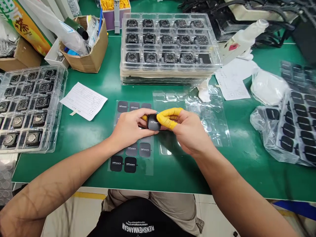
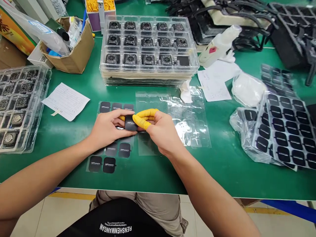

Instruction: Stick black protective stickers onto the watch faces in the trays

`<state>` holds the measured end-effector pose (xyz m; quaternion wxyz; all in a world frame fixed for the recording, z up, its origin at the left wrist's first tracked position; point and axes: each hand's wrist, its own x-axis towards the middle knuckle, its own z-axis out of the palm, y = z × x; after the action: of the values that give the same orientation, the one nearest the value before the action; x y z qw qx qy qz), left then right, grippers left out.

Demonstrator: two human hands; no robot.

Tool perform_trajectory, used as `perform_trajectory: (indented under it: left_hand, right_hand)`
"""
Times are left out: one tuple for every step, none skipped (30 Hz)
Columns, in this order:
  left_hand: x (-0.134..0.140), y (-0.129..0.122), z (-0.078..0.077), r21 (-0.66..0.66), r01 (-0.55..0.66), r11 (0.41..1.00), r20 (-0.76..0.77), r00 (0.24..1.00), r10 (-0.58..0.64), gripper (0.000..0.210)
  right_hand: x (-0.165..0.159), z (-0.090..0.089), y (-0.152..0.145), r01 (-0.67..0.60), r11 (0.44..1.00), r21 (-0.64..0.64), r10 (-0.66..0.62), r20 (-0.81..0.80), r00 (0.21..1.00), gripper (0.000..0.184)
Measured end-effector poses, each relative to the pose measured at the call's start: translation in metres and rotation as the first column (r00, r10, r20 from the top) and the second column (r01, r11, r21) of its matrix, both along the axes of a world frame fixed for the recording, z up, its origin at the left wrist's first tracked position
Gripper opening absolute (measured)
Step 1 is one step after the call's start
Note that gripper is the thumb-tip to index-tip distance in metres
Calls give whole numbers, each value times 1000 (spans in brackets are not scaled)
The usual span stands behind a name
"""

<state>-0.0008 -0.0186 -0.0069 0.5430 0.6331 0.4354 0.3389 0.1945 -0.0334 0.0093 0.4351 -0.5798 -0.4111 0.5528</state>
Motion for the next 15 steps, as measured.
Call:
perform_trajectory:
  left_hand:
    - [0,0,0,7,-3,1000,-9,1000,3,60]
    - [0,0,1,11,-6,1000,-16,1000,6,59]
    - [1,0,1,11,-8,1000,-22,1000,8,59]
    - [1,1,1,9,-7,1000,-25,1000,7,58]
    - [1,1,1,5,-5,1000,-24,1000,5,58]
    - [1,1,1,1,-1,1000,-22,1000,1,58]
    - [1,1,2,-1,1,1000,-19,1000,-1,57]
    - [1,1,2,-3,3,1000,-19,1000,-4,57]
    - [1,1,2,-2,4,1000,-19,1000,-4,57]
    - [1,1,2,-1,3,1000,-21,1000,-3,57]
    - [1,1,2,1,3,1000,-24,1000,-3,57]
    - [1,1,2,4,2,1000,-27,1000,-2,57]
    - [1,1,3,6,1,1000,-30,1000,-1,57]
    - [1,1,3,7,0,1000,-34,999,0,57]
    - [1,1,3,9,-1,1000,-39,999,2,57]
  right_hand:
    - [-1,-1,-2,-3,1000,-8,3,-13,1000,53]
    - [-2,-2,-3,-4,1000,-9,3,-20,1000,53]
    - [-2,-2,-4,0,1000,-6,0,-22,1000,53]
    - [-2,-1,-5,5,1000,1,-5,-20,1000,54]
    - [-2,-1,-5,5,1000,6,-5,-16,1000,54]
    - [-1,-1,-4,2,1000,10,-2,-12,1000,55]
    - [-1,0,-3,-4,1000,14,4,-8,1000,55]
    - [0,0,-3,-10,1000,16,10,-4,1000,55]
    - [0,0,-2,-15,1000,18,16,0,1000,55]
    - [0,0,-1,-17,1000,18,17,2,1000,55]
    - [0,0,-1,-15,1000,18,15,1,1000,55]
    - [0,0,-1,-10,1000,15,10,-3,1000,55]
    - [-1,0,0,-3,1000,11,3,-9,1000,55]
    - [-1,0,0,3,1000,7,-3,-16,1000,55]
    - [-2,-1,0,8,1000,4,-8,-21,1000,56]
